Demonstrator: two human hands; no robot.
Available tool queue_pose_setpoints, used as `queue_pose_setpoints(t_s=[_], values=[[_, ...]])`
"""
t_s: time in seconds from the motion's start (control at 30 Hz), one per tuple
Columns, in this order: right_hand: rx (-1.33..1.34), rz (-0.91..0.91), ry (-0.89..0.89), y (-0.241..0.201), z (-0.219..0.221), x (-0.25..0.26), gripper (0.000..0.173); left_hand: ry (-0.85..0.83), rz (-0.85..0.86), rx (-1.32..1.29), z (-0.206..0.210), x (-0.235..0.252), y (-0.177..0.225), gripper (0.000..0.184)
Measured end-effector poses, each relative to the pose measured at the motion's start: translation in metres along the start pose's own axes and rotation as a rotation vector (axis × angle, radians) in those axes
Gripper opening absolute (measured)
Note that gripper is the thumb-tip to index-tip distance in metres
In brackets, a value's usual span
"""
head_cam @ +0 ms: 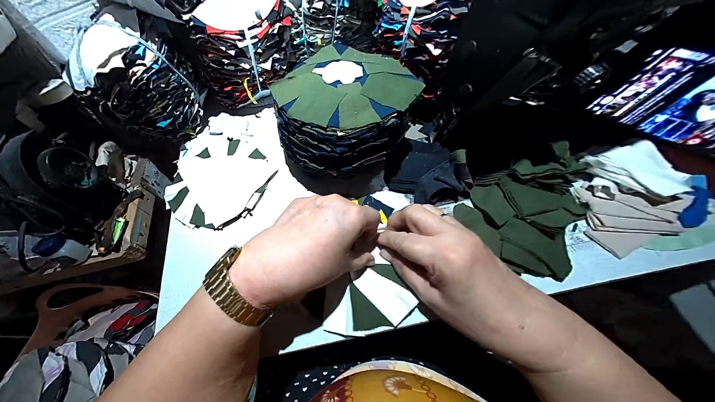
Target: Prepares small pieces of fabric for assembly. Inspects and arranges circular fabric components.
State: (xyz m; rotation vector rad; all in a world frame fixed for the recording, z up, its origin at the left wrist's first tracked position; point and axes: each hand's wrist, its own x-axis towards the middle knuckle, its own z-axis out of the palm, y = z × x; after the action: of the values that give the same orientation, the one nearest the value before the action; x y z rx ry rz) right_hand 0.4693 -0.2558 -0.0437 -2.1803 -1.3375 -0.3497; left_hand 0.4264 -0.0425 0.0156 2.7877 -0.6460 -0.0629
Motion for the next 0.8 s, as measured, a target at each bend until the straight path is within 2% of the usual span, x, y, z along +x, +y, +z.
queue_pose_setpoints(t_s=[0.13,0.23,0.33,0.47,0.57,0.8], values=[[-0.127,0.070,-0.018,-0.021,0.001,-0.005,0.022,-0.042,-0.012,-0.032,-0.003,-0.001,-0.004,0.009],[-0.045,0.105,-0.011,-0.026,0.000,-0.013,0.026,-0.079,-0.007,-0.082,-0.005,-0.001,-0.008,0.006],[0.122,0.120,0.027,-0.011,-0.024,-0.018,0.024,-0.029,0.014,-0.148,-0.004,0.000,-0.013,0.010],[-0.041,0.187,0.014,0.020,-0.058,-0.032,0.022,0.047,0.034,-0.228,-0.004,0.003,-0.017,0.012],[-0.119,0.203,-0.056,0.034,-0.061,-0.043,0.026,0.103,0.028,-0.248,-0.003,0.005,-0.013,0.013],[-0.041,0.232,-0.006,0.043,-0.062,-0.048,0.020,0.213,0.095,-0.286,0.006,0.009,-0.016,0.013]])
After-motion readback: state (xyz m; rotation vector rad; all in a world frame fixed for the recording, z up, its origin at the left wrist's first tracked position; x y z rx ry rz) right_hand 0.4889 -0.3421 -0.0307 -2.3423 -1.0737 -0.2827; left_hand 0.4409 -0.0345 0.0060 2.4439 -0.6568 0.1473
